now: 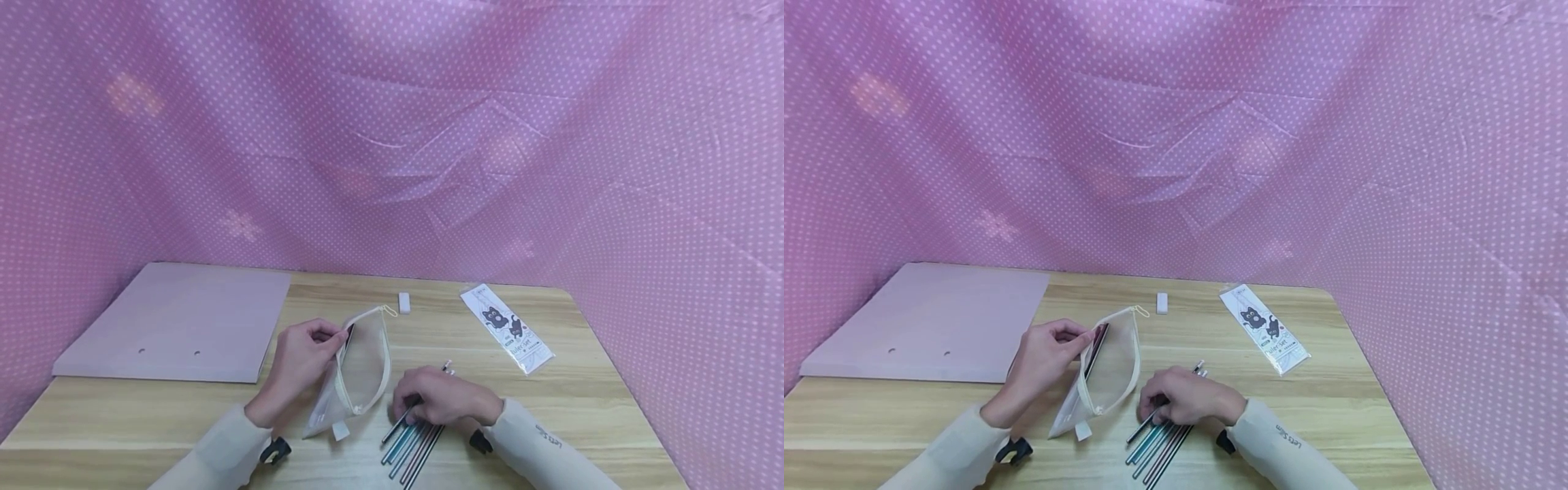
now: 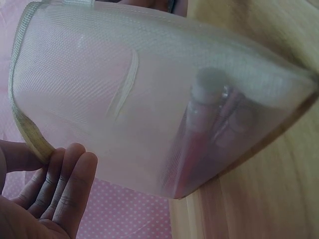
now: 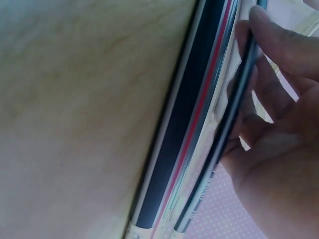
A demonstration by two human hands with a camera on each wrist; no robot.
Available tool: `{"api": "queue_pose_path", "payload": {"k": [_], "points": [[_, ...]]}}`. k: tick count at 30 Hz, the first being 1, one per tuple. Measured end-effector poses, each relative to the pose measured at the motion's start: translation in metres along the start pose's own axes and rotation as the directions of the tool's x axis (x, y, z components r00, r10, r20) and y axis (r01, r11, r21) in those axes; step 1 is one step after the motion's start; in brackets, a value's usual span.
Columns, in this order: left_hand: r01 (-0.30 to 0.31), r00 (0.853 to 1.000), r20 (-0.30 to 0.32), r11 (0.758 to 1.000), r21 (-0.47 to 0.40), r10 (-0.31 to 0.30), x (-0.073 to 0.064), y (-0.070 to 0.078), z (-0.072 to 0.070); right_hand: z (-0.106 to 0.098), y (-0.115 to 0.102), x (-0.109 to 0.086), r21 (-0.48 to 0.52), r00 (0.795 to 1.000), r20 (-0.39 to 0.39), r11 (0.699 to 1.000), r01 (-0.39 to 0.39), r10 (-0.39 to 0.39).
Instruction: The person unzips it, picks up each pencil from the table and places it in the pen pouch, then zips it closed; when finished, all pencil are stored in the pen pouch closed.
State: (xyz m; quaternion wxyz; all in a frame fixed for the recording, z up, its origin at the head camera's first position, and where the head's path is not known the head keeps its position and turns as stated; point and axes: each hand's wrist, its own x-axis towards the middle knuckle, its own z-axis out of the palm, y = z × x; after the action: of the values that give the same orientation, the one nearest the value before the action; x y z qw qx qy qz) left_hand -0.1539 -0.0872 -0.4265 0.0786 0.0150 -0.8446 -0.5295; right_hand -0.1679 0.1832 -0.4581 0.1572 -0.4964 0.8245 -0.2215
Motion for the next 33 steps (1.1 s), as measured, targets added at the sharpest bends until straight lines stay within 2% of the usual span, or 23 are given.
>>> {"api": "queue_pose_path", "payload": {"k": [3, 5, 7, 9, 10, 12, 14, 16, 17, 19, 21, 22, 24, 27, 31, 33], "points": [[-0.007, 1.0, -0.005, 1.0, 0.002, 0.007, 0.0, 0.0, 0.0, 0.0, -0.001, 0.001, 0.042, 0.995, -0.104, 0.999, 0.009, -0.004], [-0.014, 1.0, -0.009, 1.0, 0.004, 0.014, 0.0, 0.0, 0.0, 0.001, -0.002, 0.0, 0.094, 0.978, -0.21, 0.995, 0.033, -0.012], [-0.016, 1.0, -0.011, 1.0, 0.006, 0.016, 0.0, 0.0, 0.001, 0.001, -0.002, 0.001, 0.128, 0.94, -0.34, 0.989, 0.073, -0.026], [-0.015, 1.0, -0.011, 1.0, 0.011, 0.016, 0.001, 0.0, 0.001, 0.002, -0.001, 0.001, 0.159, 0.88, -0.474, 0.98, 0.117, -0.028], [-0.016, 1.0, -0.009, 1.0, 0.011, 0.017, 0.001, 0.0, 0.001, 0.002, -0.001, 0.002, 0.175, 0.841, -0.541, 0.975, 0.14, -0.023], [-0.012, 1.0, -0.005, 1.0, 0.009, 0.012, 0.001, 0.0, 0.001, 0.002, -0.001, 0.004, 0.217, 0.746, -0.666, 0.959, 0.183, 0.009], [-0.009, 1.0, -0.003, 1.0, 0.006, 0.009, 0.0, 0.0, 0.001, 0.001, -0.002, 0.006, 0.273, 0.639, -0.766, 0.936, 0.22, 0.073], [-0.006, 1.0, 0.0, 1.0, 0.0, 0.006, 0.0, 0.001, 0.001, 0.001, -0.003, 0.008, 0.333, 0.521, -0.838, 0.909, 0.249, 0.165], [-0.006, 1.0, 0.001, 1.0, -0.002, 0.006, -0.001, 0.001, 0.001, 0.001, -0.004, 0.01, 0.361, 0.461, -0.861, 0.898, 0.252, 0.217], [-0.005, 1.0, 0.0, 1.0, -0.002, 0.005, -0.001, 0.002, 0.001, 0.001, -0.006, 0.013, 0.411, 0.358, -0.881, 0.877, 0.248, 0.311], [-0.003, 1.0, -0.001, 1.0, 0.0, 0.003, -0.002, 0.002, 0.001, 0.001, -0.007, 0.016, 0.44, 0.278, -0.886, 0.861, 0.253, 0.371], [-0.004, 1.0, -0.001, 1.0, 0.001, 0.004, -0.002, 0.002, 0.001, 0.001, -0.007, 0.018, 0.447, 0.247, -0.888, 0.856, 0.259, 0.388], [-0.006, 1.0, -0.004, 1.0, 0.004, 0.006, -0.002, 0.002, 0.001, 0.0, -0.006, 0.022, 0.448, 0.206, -0.892, 0.846, 0.288, 0.402], [-0.014, 1.0, -0.009, 1.0, 0.006, 0.014, -0.002, 0.002, 0.0, -0.002, -0.003, 0.028, 0.438, 0.162, -0.899, 0.836, 0.331, 0.407], [-0.019, 1.0, -0.014, 1.0, 0.009, 0.019, -0.002, 0.001, 0.0, -0.005, 0.002, 0.037, 0.46, 0.112, -0.886, 0.824, 0.33, 0.45], [-0.022, 1.0, -0.014, 1.0, 0.009, 0.022, -0.002, 0.001, 0.0, -0.008, 0.004, 0.041, 0.489, 0.091, -0.868, 0.808, 0.328, 0.488]]}}
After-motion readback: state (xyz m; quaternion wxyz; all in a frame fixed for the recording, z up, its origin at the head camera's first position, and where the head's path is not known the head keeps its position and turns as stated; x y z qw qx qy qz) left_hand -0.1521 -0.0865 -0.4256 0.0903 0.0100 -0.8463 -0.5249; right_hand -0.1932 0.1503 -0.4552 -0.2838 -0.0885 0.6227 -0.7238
